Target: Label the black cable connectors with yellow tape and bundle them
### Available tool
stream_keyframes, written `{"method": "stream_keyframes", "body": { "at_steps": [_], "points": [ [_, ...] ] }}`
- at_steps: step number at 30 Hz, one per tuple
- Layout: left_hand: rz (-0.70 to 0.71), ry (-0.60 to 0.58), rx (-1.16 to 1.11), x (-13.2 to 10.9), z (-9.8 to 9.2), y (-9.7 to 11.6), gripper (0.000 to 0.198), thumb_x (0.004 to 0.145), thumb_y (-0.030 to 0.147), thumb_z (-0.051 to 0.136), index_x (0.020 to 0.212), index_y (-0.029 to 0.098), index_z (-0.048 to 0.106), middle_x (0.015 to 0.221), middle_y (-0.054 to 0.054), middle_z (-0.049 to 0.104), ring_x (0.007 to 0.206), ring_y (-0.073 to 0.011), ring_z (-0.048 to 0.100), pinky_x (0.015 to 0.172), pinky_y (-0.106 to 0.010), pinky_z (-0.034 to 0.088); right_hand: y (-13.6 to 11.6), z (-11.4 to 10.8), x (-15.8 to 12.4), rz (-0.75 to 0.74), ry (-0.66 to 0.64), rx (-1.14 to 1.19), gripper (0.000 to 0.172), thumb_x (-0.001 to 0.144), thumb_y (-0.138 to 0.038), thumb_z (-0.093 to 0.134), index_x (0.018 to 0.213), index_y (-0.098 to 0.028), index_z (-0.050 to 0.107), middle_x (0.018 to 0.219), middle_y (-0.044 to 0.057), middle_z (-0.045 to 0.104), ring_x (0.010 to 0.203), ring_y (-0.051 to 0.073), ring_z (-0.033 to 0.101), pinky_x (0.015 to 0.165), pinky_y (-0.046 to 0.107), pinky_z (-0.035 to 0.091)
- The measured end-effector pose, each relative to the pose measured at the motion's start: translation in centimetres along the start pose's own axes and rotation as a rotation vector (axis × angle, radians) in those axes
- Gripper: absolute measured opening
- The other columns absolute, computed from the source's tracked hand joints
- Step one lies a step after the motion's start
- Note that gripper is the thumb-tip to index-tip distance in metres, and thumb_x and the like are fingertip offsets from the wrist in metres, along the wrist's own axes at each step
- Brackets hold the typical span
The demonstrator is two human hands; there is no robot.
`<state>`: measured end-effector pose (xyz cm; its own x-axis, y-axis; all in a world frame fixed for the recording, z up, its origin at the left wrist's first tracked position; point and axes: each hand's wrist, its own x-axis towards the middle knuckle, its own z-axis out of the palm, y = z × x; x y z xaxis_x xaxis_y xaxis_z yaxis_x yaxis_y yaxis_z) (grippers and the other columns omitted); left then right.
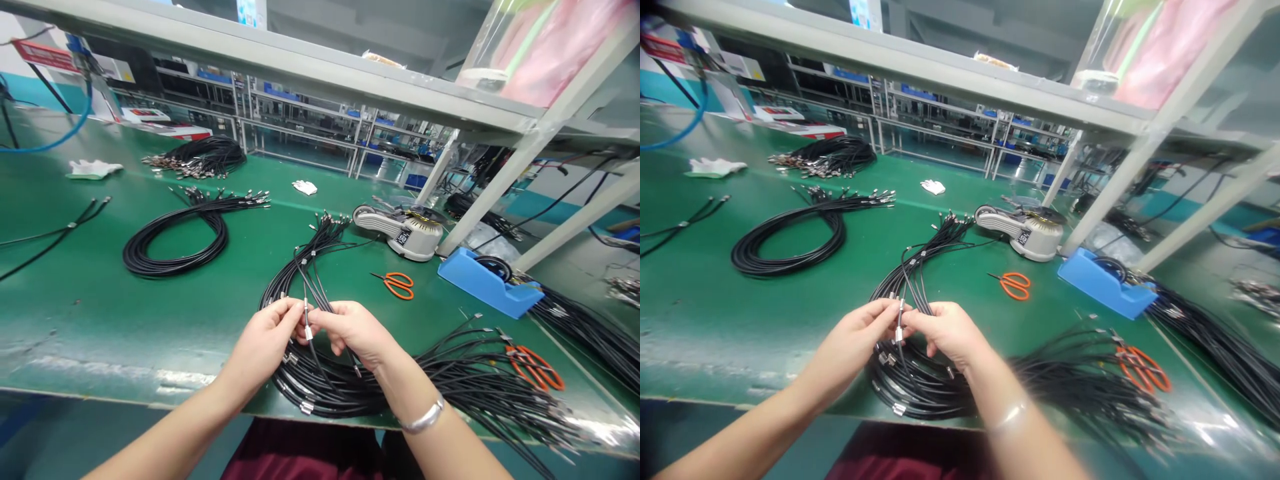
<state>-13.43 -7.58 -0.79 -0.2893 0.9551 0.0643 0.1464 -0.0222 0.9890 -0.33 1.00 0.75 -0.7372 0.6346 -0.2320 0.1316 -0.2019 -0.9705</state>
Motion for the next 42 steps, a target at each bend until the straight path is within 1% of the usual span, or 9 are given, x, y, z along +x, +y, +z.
{"method": "stream_keyframes", "body": {
  "at_steps": [8, 14, 17, 22, 29, 31, 34, 37, 42],
  "points": [
    [0.089, 0.064, 0.21, -0.2, 0.5, 1.2, 0.024, 0.087, 0.033, 0.048, 0.079, 0.018, 0.065, 0.075, -0.001, 0.059, 0.075, -0.0164, 0.056, 0.07, -0.026, 0.044, 0.2, -0.7, -0.1, 0.013, -0.059, 0.12, 0.031, 0.073, -0.043, 0.068, 0.071, -0.012, 0.069, 0.064, 0.0, 0.064, 0.038, 0.002, 0.03, 0.037, 0.017, 0.032],
    [0.1, -0.101, 0.39, -0.6, -0.7, 2.1, 0.025, 0.086, 0.021, 0.045, 0.067, 0.019, 0.062, 0.07, 0.001, 0.057, 0.071, -0.0148, 0.053, 0.068, -0.026, 0.039, 0.2, -0.3, -0.3, 0.03, -0.101, -0.036, 0.03, 0.067, -0.041, 0.076, 0.062, -0.013, 0.066, 0.053, -0.005, 0.054, 0.039, 0.003, 0.033, 0.037, 0.018, 0.033],
    [-0.071, -0.196, 0.1, -0.6, -1.4, 2.3, 0.024, 0.087, 0.029, 0.05, 0.075, 0.017, 0.067, 0.074, -0.001, 0.062, 0.067, -0.0132, 0.054, 0.064, -0.024, 0.041, 0.1, -0.1, -0.5, 0.034, -0.089, -0.06, 0.026, 0.068, -0.038, 0.074, 0.067, -0.013, 0.067, 0.056, -0.004, 0.056, 0.04, 0.004, 0.034, 0.037, 0.017, 0.033],
    [-0.307, -0.105, -0.368, 0.0, -0.8, 0.6, 0.024, 0.07, 0.033, 0.075, 0.068, 0.009, 0.068, 0.062, -0.003, 0.062, 0.054, -0.0092, 0.051, 0.054, -0.02, 0.04, 0.5, 0.1, -0.3, 0.031, -0.091, -0.09, 0.023, 0.07, -0.035, 0.072, 0.064, -0.014, 0.063, 0.055, -0.004, 0.057, 0.04, 0.004, 0.036, 0.037, 0.017, 0.032],
    [-0.27, 0.174, -0.558, 6.1, -2.4, 0.4, 0.016, 0.074, 0.023, 0.068, 0.065, 0.012, 0.06, 0.049, 0.005, 0.045, 0.044, -0.0053, 0.042, 0.049, -0.018, 0.041, 1.1, 0.0, -0.5, 0.078, -0.133, -0.055, 0.021, 0.068, -0.03, 0.072, 0.064, -0.015, 0.059, 0.055, -0.004, 0.059, 0.036, 0.003, 0.037, 0.037, 0.017, 0.035],
    [-0.227, 0.234, -0.552, 6.5, -3.0, 0.8, 0.015, 0.076, 0.023, 0.066, 0.069, 0.012, 0.059, 0.051, 0.006, 0.047, 0.044, -0.0054, 0.044, 0.05, -0.018, 0.042, 1.0, 0.0, -0.5, 0.077, -0.112, -0.047, 0.022, 0.068, -0.031, 0.073, 0.064, -0.015, 0.059, 0.051, -0.006, 0.054, 0.035, 0.003, 0.036, 0.037, 0.017, 0.034],
    [-0.193, 0.21, -0.49, 3.8, -2.4, 0.9, 0.023, 0.078, 0.036, 0.066, 0.075, 0.014, 0.062, 0.057, 0.002, 0.056, 0.048, -0.0096, 0.052, 0.05, -0.022, 0.045, 0.9, 0.0, -0.4, 0.059, -0.03, -0.034, 0.024, 0.067, -0.034, 0.075, 0.066, -0.016, 0.059, 0.046, -0.01, 0.046, 0.035, 0.003, 0.034, 0.036, 0.016, 0.032],
    [-0.264, 0.066, -0.287, -0.4, -0.8, 0.4, 0.037, 0.076, 0.049, 0.065, 0.066, 0.014, 0.062, 0.053, 0.001, 0.058, 0.047, -0.0119, 0.053, 0.049, -0.024, 0.044, 0.7, -0.1, -0.2, 0.043, -0.006, -0.037, 0.025, 0.068, -0.037, 0.074, 0.071, -0.016, 0.06, 0.052, -0.008, 0.05, 0.037, 0.003, 0.035, 0.036, 0.016, 0.032],
    [-0.265, -0.044, -0.188, -3.5, 1.7, -0.2, 0.031, 0.076, 0.044, 0.062, 0.066, 0.015, 0.063, 0.056, 0.002, 0.059, 0.054, -0.0101, 0.055, 0.057, -0.021, 0.046, 0.6, -0.3, -0.2, 0.034, -0.022, -0.039, 0.025, 0.069, -0.037, 0.073, 0.073, -0.014, 0.063, 0.055, -0.006, 0.054, 0.039, 0.003, 0.037, 0.037, 0.016, 0.029]
  ]
}}
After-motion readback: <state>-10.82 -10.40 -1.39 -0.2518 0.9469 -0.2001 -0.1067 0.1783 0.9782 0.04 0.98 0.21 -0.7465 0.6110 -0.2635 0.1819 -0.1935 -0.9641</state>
